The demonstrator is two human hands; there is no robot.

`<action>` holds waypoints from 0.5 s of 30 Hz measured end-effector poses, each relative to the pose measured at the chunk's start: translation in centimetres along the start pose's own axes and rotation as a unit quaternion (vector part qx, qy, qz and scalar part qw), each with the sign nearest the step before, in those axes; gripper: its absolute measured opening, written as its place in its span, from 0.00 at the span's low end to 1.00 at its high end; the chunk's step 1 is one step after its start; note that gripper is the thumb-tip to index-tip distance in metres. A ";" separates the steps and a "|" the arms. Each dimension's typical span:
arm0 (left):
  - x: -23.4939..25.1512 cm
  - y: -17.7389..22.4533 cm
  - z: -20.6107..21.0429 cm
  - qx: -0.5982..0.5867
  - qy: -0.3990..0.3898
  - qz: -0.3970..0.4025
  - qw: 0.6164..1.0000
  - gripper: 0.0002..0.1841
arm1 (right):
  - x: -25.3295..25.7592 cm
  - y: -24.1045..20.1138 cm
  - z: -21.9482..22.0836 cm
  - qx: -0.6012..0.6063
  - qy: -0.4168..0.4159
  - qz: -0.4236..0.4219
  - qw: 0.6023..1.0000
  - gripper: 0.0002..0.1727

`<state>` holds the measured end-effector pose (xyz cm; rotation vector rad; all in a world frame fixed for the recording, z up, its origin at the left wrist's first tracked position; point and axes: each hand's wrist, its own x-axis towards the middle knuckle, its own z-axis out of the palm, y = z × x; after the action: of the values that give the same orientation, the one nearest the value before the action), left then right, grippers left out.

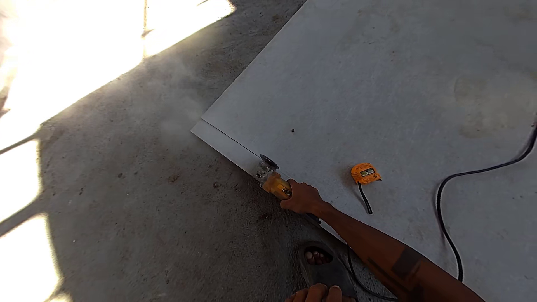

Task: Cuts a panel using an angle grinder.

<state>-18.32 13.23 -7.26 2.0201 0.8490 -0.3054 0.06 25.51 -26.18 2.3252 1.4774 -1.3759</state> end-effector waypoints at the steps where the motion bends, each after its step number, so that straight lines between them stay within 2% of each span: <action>1: 0.0 0.0 -0.1 -0.001 0.001 -0.001 1.000 0.27 | -0.1 0.0 0.0 0.001 0.001 0.000 1.000 0.40; 15: -0.3 0.1 -0.2 -0.002 0.009 0.001 1.000 0.28 | -0.7 1.3 0.1 -0.013 -0.001 0.002 1.000 0.41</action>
<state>-18.48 13.21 -6.99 2.0222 0.8577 -0.2852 0.90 24.25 -26.21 2.3087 1.4801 -1.3493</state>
